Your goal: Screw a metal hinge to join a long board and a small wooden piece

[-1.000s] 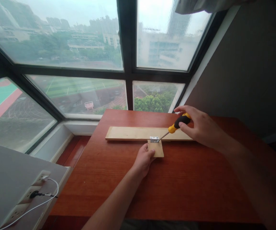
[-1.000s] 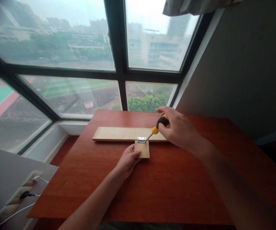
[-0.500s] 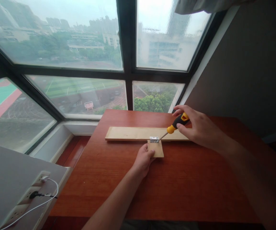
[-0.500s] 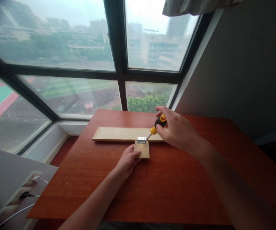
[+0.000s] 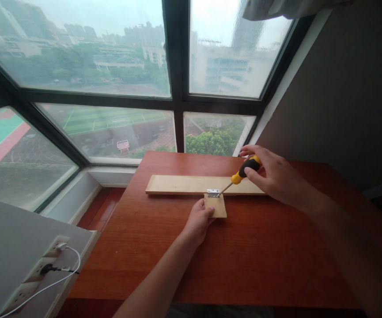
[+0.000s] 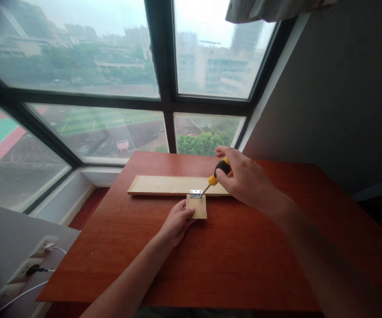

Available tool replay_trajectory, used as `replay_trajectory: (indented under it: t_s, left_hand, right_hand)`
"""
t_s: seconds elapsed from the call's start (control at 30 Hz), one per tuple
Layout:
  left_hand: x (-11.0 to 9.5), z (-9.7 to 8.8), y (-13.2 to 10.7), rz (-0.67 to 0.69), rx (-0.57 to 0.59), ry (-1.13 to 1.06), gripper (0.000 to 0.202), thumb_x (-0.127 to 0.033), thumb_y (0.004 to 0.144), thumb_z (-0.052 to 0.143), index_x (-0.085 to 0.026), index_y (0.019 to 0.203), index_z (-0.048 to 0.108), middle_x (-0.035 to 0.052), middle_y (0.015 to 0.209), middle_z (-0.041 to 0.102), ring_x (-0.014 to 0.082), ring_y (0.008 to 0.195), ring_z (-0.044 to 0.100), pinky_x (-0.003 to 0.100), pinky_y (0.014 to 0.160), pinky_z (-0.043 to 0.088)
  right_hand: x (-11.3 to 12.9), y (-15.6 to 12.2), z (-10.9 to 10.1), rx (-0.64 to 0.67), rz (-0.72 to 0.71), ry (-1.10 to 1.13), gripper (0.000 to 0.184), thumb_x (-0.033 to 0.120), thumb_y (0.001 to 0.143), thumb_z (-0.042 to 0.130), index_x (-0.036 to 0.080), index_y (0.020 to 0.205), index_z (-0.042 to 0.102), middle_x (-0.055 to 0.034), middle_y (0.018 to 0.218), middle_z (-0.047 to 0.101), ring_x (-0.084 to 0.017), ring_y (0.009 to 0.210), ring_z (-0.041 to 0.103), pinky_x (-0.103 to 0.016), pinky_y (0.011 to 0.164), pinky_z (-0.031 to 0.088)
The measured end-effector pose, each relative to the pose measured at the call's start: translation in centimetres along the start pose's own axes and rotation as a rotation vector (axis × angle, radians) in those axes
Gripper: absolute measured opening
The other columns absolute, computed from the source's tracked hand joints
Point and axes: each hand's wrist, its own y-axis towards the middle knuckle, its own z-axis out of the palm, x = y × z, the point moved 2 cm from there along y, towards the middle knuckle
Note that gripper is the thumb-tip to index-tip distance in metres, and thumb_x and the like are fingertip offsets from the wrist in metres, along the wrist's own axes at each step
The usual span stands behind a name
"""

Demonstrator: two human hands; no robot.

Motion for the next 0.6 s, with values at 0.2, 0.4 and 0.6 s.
replay_trajectory:
  t_s: [0.2,0.4,0.6]
  left_hand:
    - [0.05,-0.11,0.08,0.007,0.004,0.018,0.029,-0.005,0.069,0.065,-0.013,0.097,0.062,0.012,0.101,0.07,0.0218,0.09,0.067,0.035,0.083,0.056]
    - [0.09,-0.12,0.14,0.003,0.002,0.034,0.028,-0.004,0.072,0.062,-0.012,0.099,0.061,0.0121,0.101,0.07,0.0216,0.089,0.067,0.035,0.082,0.056]
    - [0.01,-0.07,0.04,0.009,0.004,0.015,0.029,-0.005,0.069,0.066,-0.013,0.097,0.062,0.0124,0.101,0.07,0.0219,0.089,0.067,0.035,0.083,0.056]
  right_hand:
    - [-0.34,0.12,0.28,-0.019,0.015,-0.117,0.041,0.043,0.088,0.053,0.023,0.124,0.056,-0.0051,0.088,0.071,-0.021,0.067,0.065,-0.031,0.06,0.047]
    - [-0.43,0.09,0.45,-0.024,0.053,-0.15,0.043,0.045,0.088,0.052,0.024,0.126,0.054,-0.0054,0.093,0.071,-0.023,0.074,0.066,-0.032,0.062,0.047]
    - [-0.23,0.02,0.04,0.075,-0.015,0.053,0.046,0.028,0.083,0.057,0.024,0.128,0.051,-0.0042,0.107,0.069,-0.017,0.075,0.066,-0.029,0.066,0.05]
